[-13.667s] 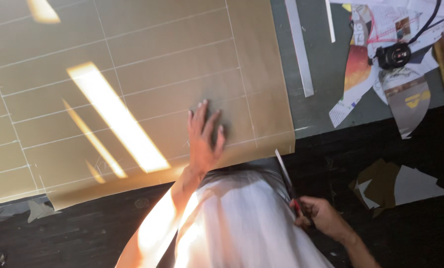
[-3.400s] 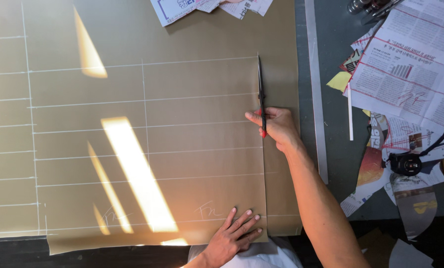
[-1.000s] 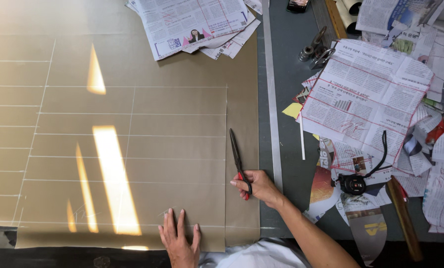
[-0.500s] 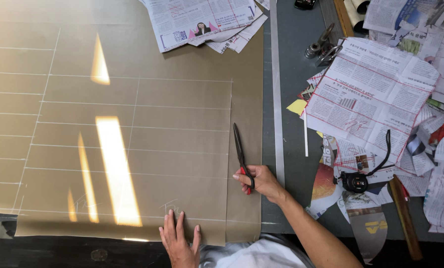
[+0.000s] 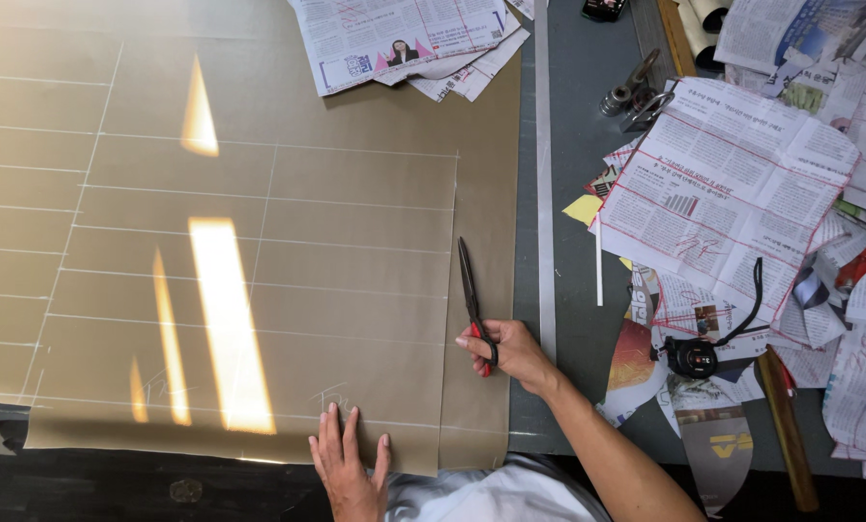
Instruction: The person uses a metal ruler and a white pencil to draw straight lines on a large sheet of brown cardboard. They then use scissors to cut along the marked lines, separating a rectangular piece from the main sheet.
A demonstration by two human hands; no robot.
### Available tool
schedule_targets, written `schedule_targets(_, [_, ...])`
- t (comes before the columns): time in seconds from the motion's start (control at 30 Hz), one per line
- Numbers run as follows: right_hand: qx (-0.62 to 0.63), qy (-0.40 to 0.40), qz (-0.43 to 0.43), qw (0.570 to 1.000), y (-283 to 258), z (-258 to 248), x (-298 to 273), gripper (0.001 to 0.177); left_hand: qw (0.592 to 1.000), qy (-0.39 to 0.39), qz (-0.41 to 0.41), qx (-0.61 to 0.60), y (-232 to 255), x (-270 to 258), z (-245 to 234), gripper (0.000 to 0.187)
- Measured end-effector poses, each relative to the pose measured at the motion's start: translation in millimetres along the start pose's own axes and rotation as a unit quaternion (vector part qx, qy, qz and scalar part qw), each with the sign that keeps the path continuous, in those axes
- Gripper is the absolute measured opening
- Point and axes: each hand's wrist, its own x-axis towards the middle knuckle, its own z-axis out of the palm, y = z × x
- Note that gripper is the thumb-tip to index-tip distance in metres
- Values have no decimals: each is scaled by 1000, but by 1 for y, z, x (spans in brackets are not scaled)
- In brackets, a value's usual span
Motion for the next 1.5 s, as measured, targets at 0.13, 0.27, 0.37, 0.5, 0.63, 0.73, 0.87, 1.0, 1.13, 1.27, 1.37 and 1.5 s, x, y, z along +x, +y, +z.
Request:
schedule_targets(0.13, [3, 4, -1, 1000, -1, 0, 1, 31, 1000, 3, 2, 1, -1, 1, 2, 69])
schedule_targets(0.27, [3, 1, -1, 1000, -2, -1, 0, 31, 1000, 2, -6, 7, -2, 1, 3, 69])
schedule_targets(0.37, [0, 3, -2, 1000, -3, 0, -1, 30, 1000, -8, -15, 10, -1, -1, 4, 70])
schedule_targets(0.5, [0, -3, -15, 1000, -4, 2, -3, 30, 994, 17, -106, 29, 5, -6, 8, 94])
schedule_targets(0.63, [-19, -4, -26, 999, 0, 2, -14, 28, 955, 8, -293, -54, 1, -19, 20, 129])
schedule_targets(0.73, [-42, -15, -1, 999, 9, -1, -30, 27, 922, 37, -325, -206, -13, -33, 37, 127])
schedule_targets(0.87, [-77, -28, 13, 997, 25, -14, -51, 32, 720, -21, -538, -439, -29, -50, 71, 67])
schedule_targets(1.0, [-102, -56, 60, 991, 38, -31, -69, 35, 678, -13, -511, -529, -30, -59, 81, 40])
schedule_targets(1.13, [-150, -81, 114, 979, 45, -46, -87, 37, 624, -19, -548, -557, -16, -52, 62, 32])
schedule_targets(1.27, [-178, -100, 116, 972, 48, -56, -95, 38, 612, -18, -559, -559, 2, -35, 43, 32])
schedule_targets(1.37, [-195, -104, 118, 968, 50, -59, -95, 39, 619, -20, -550, -561, 9, -30, 37, 33])
schedule_targets(1.5, [-224, -98, 113, 963, 52, -61, -92, 40, 605, -18, -563, -563, 6, -32, 39, 32])
